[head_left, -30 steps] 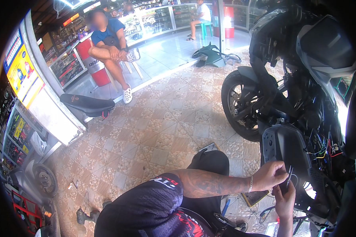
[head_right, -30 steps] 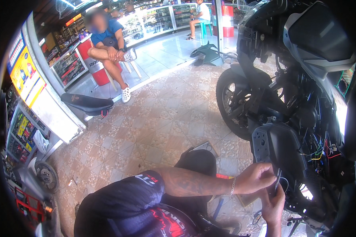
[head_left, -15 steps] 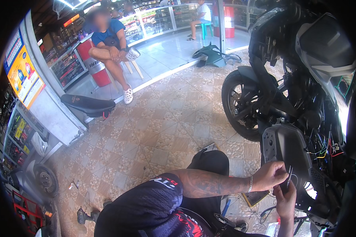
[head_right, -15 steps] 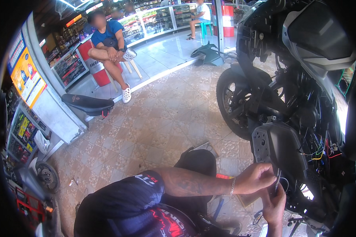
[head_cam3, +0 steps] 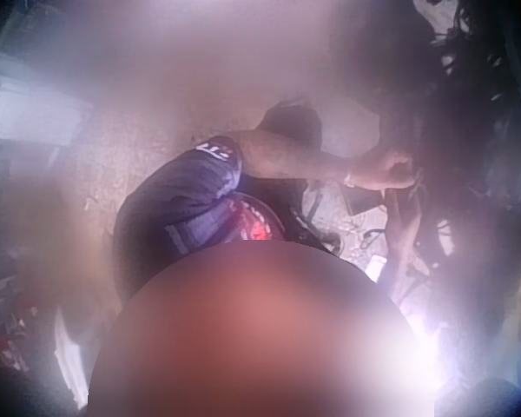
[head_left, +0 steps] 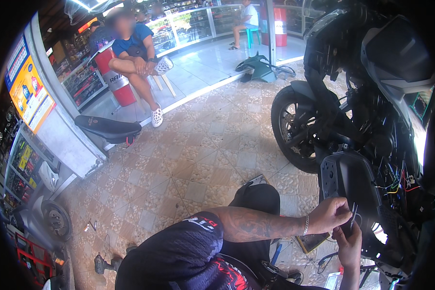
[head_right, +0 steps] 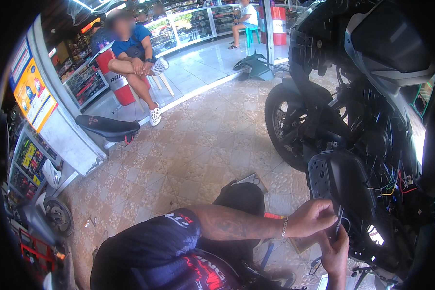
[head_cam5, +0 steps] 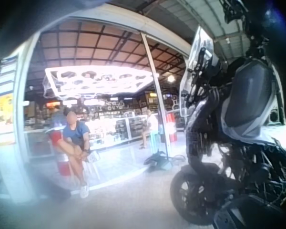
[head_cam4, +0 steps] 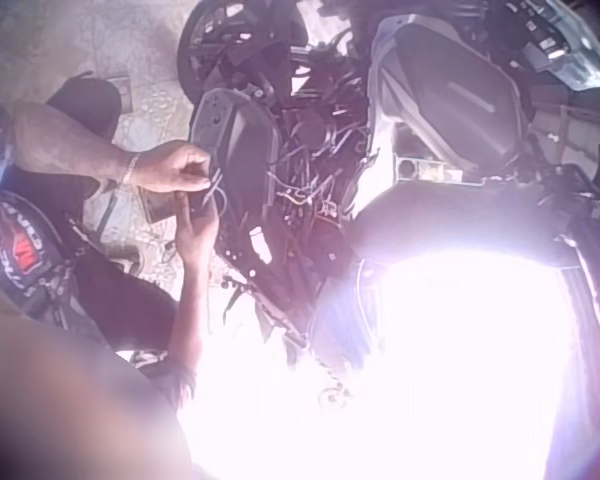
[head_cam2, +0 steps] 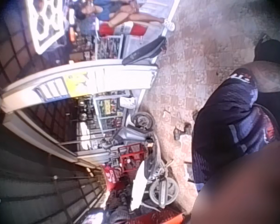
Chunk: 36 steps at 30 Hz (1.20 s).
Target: The person sits on the floor and works on the exposed wiring under the seat of a motorcycle. They use pliers to strip wire ends and connect wires by hand, handling multiple colored wires and tools throughout the clip.
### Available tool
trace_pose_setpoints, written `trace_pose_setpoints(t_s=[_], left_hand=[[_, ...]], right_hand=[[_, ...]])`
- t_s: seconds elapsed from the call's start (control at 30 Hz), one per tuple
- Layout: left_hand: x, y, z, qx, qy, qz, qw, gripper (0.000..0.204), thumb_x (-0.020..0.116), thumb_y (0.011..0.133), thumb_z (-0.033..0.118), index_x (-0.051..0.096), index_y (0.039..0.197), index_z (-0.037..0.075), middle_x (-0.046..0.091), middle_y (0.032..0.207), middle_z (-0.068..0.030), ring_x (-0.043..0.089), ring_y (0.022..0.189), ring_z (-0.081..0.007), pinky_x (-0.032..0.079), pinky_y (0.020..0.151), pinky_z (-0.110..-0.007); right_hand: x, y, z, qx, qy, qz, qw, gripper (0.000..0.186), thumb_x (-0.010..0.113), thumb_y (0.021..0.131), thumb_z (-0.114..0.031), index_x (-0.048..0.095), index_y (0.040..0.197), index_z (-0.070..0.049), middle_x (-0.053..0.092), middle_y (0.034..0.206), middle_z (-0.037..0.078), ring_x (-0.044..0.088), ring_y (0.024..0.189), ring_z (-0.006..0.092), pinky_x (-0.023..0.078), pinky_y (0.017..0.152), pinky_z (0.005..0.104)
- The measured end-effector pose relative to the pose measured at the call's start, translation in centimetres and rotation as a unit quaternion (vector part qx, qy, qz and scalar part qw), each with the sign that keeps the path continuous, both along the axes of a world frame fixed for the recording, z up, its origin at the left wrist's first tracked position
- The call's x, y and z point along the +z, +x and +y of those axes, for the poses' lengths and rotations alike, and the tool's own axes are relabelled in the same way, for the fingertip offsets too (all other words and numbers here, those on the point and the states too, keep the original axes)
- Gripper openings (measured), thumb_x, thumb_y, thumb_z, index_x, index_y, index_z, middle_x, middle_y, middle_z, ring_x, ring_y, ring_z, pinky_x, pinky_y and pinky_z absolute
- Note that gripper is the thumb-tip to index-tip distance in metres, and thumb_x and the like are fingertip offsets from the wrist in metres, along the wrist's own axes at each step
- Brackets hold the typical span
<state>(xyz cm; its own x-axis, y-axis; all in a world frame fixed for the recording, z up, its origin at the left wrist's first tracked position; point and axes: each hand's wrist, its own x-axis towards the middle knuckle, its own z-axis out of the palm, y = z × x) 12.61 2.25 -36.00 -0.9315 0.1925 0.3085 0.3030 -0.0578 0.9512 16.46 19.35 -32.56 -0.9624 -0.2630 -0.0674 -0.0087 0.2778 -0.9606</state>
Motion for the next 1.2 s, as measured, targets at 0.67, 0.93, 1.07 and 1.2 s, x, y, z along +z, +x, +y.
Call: trace_pose_setpoints(t_s=[0.67, 0.93, 1.07, 1.2], left_hand=[[-0.06, 0.0, 0.11, 0.001, 0.007, 0.004, 1.0, 0.02, 0.067, 0.095, 0.017, 0.062, 0.084, 0.002, 0.066, 0.08, -0.0055, 0.063, 0.077, -0.0119, 0.05, 0.07, -0.031], [-0.01, 0.05, 0.15, 0.0, 0.013, -0.009, 1.0, 0.021, 0.068, 0.095, 0.018, 0.061, 0.084, 0.001, 0.065, 0.081, -0.0049, 0.062, 0.077, -0.0107, 0.049, 0.07, -0.03], [-0.06, -0.03, 0.12, 0.001, 0.007, -0.007, 1.0, 0.021, 0.068, 0.095, 0.018, 0.061, 0.084, 0.002, 0.065, 0.08, -0.0047, 0.062, 0.076, -0.0108, 0.049, 0.069, -0.03], [-0.14, -0.09, 0.16, 0.015, 0.006, 0.013, 1.0, 0.02, 0.067, 0.095, 0.018, 0.061, 0.085, 0.001, 0.066, 0.08, -0.0051, 0.064, 0.077, -0.0113, 0.05, 0.07, -0.031]], right_hand=[[-0.06, -0.1, 0.15, 0.004, -0.006, -0.009, 1.0, 0.033, 0.073, 0.093, -0.009, 0.063, 0.12, 0.006, 0.07, 0.104, 0.006, 0.061, 0.095, 0.0103, 0.049, 0.086, 0.027], [0.17, -0.06, 0.05, 0.003, 0.019, 0.009, 1.0, 0.031, 0.074, 0.093, -0.011, 0.063, 0.117, 0.006, 0.07, 0.098, 0.005, 0.06, 0.09, 0.0097, 0.049, 0.082, 0.0269], [0.18, 0.09, -0.11, -0.004, 0.007, 0.009, 1.0, 0.03, 0.073, 0.093, -0.011, 0.064, 0.116, 0.006, 0.07, 0.097, 0.004, 0.06, 0.088, 0.0092, 0.049, 0.08, 0.0262], [0.08, 0.19, -0.4, -0.01, -0.003, 0.006, 1.0, 0.029, 0.073, 0.093, -0.009, 0.064, 0.116, 0.006, 0.07, 0.098, 0.004, 0.06, 0.089, 0.0086, 0.049, 0.08, 0.0255]])
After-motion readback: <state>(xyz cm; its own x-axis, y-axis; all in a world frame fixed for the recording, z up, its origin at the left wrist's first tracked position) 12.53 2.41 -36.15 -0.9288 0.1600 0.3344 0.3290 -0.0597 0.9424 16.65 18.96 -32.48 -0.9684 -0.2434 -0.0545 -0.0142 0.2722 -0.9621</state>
